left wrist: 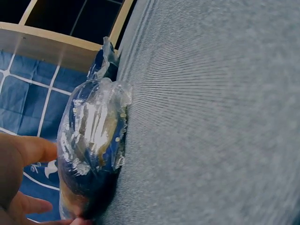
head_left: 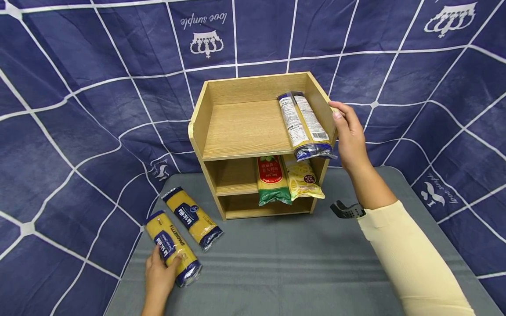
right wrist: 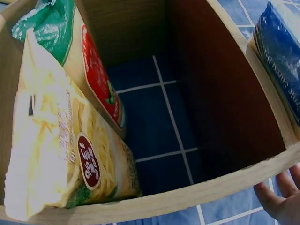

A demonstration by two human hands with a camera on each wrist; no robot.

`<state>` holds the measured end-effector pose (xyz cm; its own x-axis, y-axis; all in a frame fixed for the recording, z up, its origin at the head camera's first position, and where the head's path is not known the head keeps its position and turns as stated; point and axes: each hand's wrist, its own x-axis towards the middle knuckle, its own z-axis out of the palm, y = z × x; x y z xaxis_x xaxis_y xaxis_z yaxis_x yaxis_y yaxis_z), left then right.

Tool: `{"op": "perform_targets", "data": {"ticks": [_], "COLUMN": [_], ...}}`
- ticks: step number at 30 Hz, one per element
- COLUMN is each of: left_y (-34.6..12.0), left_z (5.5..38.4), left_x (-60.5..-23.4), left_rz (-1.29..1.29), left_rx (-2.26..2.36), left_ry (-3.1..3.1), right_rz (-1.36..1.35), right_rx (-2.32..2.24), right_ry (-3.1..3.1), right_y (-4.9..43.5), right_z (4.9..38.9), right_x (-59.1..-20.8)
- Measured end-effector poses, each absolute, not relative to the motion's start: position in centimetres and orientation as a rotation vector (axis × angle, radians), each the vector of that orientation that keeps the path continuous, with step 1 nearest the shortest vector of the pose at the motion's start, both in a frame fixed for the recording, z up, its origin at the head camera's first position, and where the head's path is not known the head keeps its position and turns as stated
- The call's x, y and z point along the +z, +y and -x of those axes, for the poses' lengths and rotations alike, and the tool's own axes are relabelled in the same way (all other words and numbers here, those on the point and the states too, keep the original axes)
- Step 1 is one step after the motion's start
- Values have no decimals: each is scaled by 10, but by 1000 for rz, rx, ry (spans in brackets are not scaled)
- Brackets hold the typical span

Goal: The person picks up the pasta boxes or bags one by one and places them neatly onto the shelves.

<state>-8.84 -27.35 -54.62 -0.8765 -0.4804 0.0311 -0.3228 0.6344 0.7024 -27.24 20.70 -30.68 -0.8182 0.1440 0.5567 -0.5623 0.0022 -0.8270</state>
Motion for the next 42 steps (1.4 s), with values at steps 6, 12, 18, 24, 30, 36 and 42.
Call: {"op": "perform_targets", "data": {"ticks": [6, 12, 18, 24, 30, 36, 42], "left_y": [-276, -277, -280, -286, -287, -283, -282], "left_z": [90, 94, 99, 99, 99, 99, 95], "left_x": [-548, -546, -544, -546, -547, -545, -538], "left_rz": [-702, -724, -726, -733, -776, -811, -812], "left_rx": [-1107, -1140, -1134, -1262, -1482, -1617, -1675], "left_ry": [-2681, -2719, -2746, -2744, -2687, -2599, -2553], "right_rz": [-475, -502, -492, -480, -482, -485, -484], "right_rx": [1952, 2021, 2065, 2101, 2087, 2080, 2085], "right_ry": [-1854, -1886, -1874, -1863, -1860, -1867, -1870], "right_y": [210, 213, 214, 213, 213, 213, 213], "right_z": [276, 276, 275, 274, 273, 273, 274], "right_x": [-305, -306, -307, -307, -307, -308, -307]}}
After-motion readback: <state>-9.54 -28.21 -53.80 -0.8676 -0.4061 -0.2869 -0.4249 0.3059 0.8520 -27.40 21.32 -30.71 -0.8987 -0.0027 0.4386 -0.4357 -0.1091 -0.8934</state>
